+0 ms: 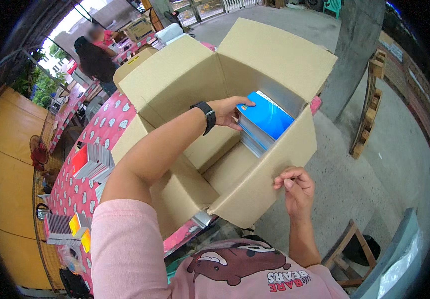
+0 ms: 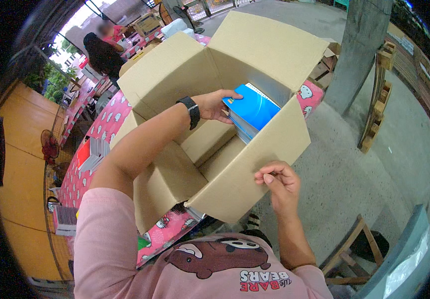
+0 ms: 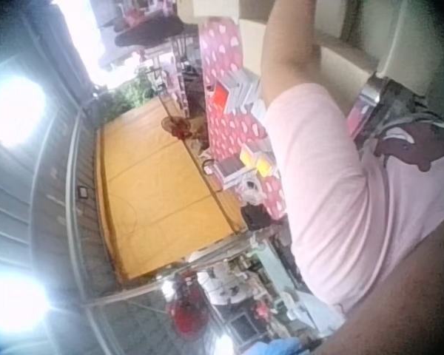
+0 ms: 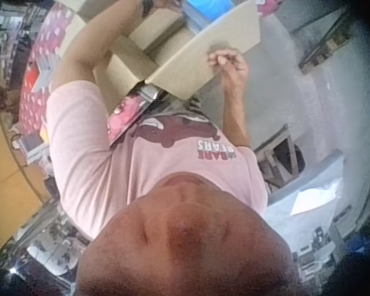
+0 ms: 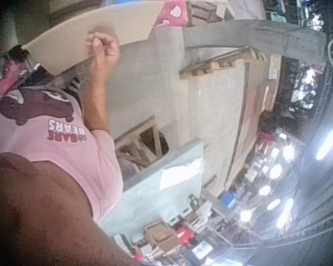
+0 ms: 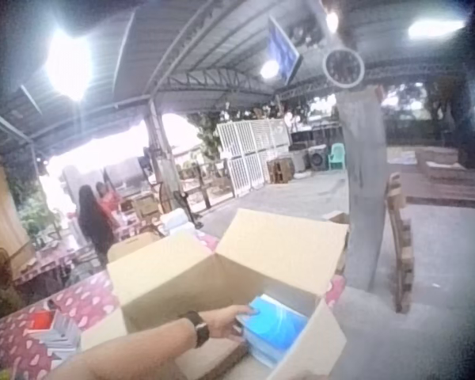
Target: The person sorts stacks of spiral-bound notebooks from a cardboard box onto a table. They handle yellow, red, and blue notebooks, separating them into individual units and arranging them into neat piles on the table surface.
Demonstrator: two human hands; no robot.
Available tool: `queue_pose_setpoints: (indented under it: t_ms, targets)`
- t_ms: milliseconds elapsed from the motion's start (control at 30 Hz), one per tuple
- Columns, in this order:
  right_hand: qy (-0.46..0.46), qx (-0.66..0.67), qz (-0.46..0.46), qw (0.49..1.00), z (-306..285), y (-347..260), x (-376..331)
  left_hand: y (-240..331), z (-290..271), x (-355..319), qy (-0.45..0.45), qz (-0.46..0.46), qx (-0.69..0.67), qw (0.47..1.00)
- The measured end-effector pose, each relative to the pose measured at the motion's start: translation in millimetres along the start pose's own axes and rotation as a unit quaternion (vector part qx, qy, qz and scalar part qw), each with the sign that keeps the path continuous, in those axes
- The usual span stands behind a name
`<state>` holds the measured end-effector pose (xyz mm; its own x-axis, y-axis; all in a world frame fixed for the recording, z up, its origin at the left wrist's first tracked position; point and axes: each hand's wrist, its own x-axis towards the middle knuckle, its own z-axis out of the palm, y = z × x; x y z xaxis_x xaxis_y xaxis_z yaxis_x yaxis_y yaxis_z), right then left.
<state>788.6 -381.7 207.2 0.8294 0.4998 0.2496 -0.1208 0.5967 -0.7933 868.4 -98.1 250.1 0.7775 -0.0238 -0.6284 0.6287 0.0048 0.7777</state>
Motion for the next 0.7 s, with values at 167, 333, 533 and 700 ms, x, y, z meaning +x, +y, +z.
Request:
queue_pose_setpoints:
  t_ms: [167, 333, 533, 700]
  targets:
    - [0.016, -0.007, 0.006, 1.000, 7, 1, -2, 7, 12, -15, 0.015, 0.014, -0.004, 1.000]
    - [0.028, -0.029, 0.003, 0.999, 9, 3, -3, 8, 22, -19, 0.063, 0.051, 0.030, 0.996]
    - [0.042, -0.036, 0.012, 0.998, 11, 1, -7, -3, 5, -4, 0.036, 0.025, 0.046, 0.998]
    - [0.033, -0.034, 0.015, 0.999, 7, 4, -8, -4, -4, 7, -0.025, 0.001, 0.044, 0.999]
